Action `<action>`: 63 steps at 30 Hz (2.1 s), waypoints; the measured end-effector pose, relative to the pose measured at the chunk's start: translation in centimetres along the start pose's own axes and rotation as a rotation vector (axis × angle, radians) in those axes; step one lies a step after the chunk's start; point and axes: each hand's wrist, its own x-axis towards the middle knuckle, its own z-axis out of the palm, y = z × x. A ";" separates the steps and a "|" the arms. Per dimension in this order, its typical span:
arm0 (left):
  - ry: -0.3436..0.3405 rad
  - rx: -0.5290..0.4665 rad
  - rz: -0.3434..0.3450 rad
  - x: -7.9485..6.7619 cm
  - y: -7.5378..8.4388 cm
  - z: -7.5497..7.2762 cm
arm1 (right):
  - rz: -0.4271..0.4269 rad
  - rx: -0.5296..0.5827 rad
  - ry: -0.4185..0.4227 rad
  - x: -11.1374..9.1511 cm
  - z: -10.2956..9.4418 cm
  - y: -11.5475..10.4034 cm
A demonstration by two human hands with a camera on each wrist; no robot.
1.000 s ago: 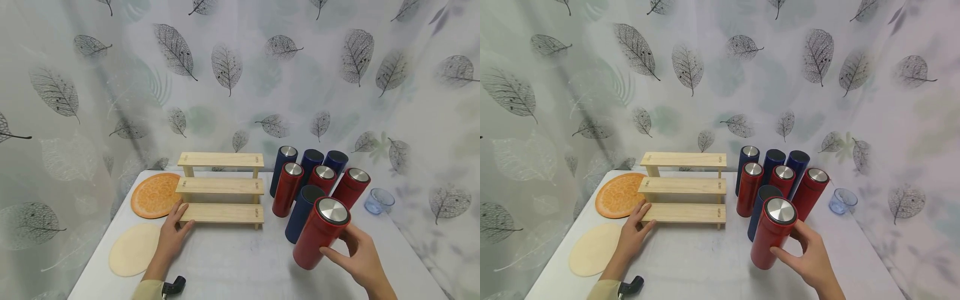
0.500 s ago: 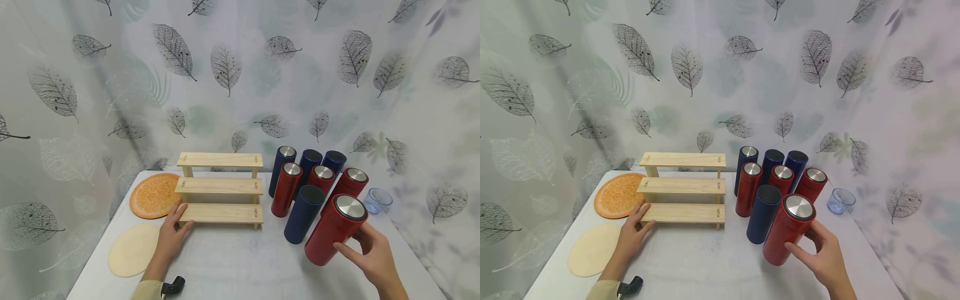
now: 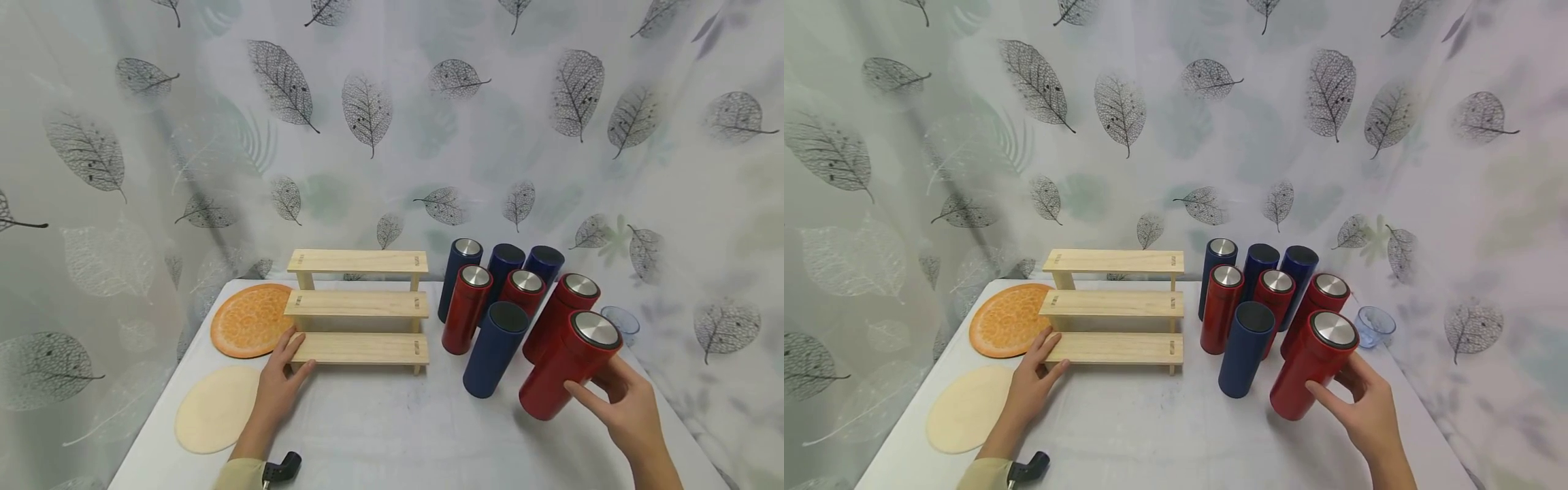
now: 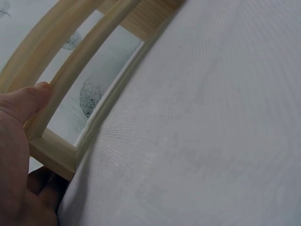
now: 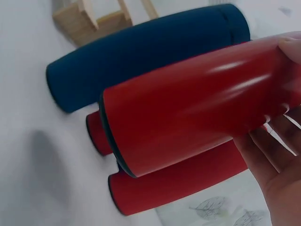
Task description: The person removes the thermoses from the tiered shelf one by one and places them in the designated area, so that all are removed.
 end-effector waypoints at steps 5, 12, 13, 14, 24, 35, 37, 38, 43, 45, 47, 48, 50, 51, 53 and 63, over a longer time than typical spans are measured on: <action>-0.001 -0.009 0.013 0.1 -0.2 0.0 | 0.045 -0.036 0.013 0.1 0.4 1.3; 0.001 -0.018 0.015 0.2 -0.4 -0.1 | 0.056 -0.018 -0.003 0.2 1.4 3.6; 0.001 -0.020 0.016 0.2 -0.4 -0.1 | 0.058 -0.021 -0.006 0.2 1.6 3.9; 0.002 -0.020 0.017 0.1 -0.4 -0.1 | 0.063 -0.026 -0.008 0.2 1.7 4.0; 0.006 -0.016 0.025 0.3 -0.4 0.0 | 0.126 -0.066 -0.003 0.1 2.2 5.0; -0.005 -0.011 0.005 0.0 -0.5 0.0 | 0.121 -0.066 -0.018 0.4 2.3 5.5; -0.005 -0.019 0.012 -0.1 -0.4 0.0 | 0.122 -0.069 -0.026 0.4 2.3 5.5; -0.003 -0.025 0.016 -0.2 -0.4 0.0 | 0.123 -0.069 -0.030 0.4 2.3 5.5; 0.002 -0.040 0.036 -0.3 -0.3 0.1 | 0.109 -0.061 -0.028 0.5 2.1 5.6; 0.001 -0.030 0.032 -0.3 -0.3 0.1 | 0.102 -0.041 -0.025 0.5 2.0 5.7; -0.002 -0.021 0.026 -0.3 -0.3 0.1 | 0.098 -0.024 -0.025 0.6 1.9 5.7; -0.004 -0.018 0.023 -0.2 -0.2 0.1 | 0.098 -0.017 -0.025 0.6 1.8 5.8; -0.006 -0.017 0.023 -0.2 -0.2 0.1 | 0.099 -0.018 -0.028 0.6 1.8 5.8; -0.006 -0.016 0.023 -0.2 -0.2 0.1 | 0.099 -0.024 -0.030 0.6 1.7 5.9; -0.006 -0.018 0.023 -0.2 -0.2 0.0 | 0.101 -0.029 -0.033 0.6 1.8 5.9; -0.012 -0.022 0.017 -0.1 -0.1 0.2 | 0.122 -0.049 -0.046 0.5 1.5 6.1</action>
